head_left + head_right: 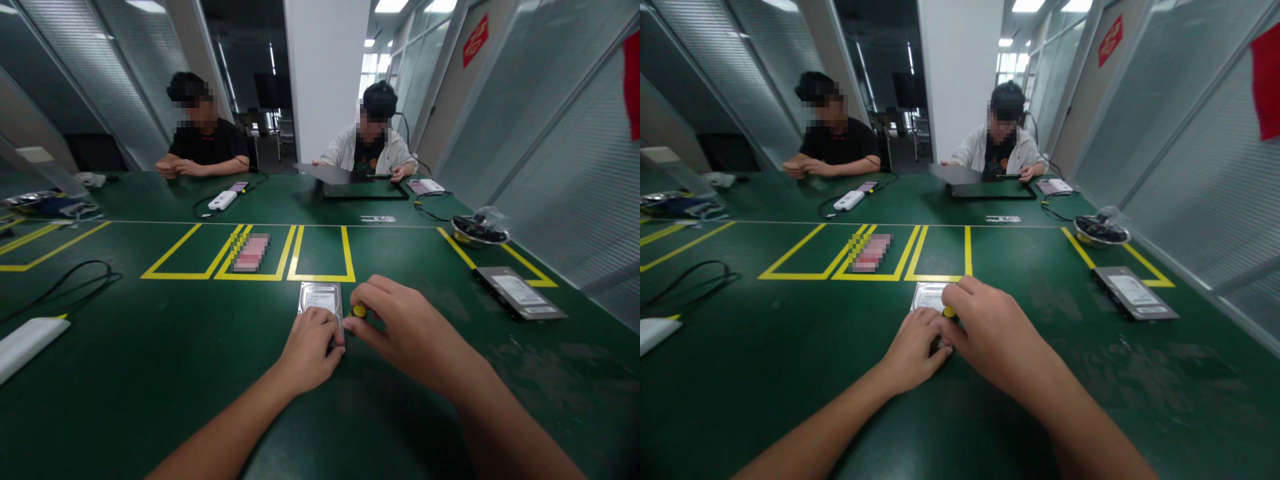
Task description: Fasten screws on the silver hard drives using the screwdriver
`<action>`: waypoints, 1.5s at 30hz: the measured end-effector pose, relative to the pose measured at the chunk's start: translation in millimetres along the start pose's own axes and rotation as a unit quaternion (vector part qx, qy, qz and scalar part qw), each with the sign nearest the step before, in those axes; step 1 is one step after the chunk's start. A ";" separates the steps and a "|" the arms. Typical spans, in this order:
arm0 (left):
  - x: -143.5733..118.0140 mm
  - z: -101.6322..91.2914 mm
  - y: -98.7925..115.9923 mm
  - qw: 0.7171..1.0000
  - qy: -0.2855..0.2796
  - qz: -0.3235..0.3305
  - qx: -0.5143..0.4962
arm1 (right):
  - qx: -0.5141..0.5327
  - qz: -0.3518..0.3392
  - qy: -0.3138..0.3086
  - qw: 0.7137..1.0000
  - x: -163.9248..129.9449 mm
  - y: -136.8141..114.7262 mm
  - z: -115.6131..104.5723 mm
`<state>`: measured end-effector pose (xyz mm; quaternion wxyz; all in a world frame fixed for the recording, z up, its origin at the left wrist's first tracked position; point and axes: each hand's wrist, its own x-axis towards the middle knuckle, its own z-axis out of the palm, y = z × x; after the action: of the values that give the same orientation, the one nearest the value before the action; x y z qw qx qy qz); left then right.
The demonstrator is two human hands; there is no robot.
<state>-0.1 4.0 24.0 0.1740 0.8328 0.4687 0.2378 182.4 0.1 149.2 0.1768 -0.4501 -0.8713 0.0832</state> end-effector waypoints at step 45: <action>-0.7 -1.1 0.9 1.000 0.002 0.004 0.011 | 0.114 -0.103 -0.001 0.988 -0.3 6.7 0.9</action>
<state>-0.4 3.0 25.2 0.1626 0.8362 0.4680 0.2352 187.3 3.7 146.3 0.2337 -0.3346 -0.8982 0.1635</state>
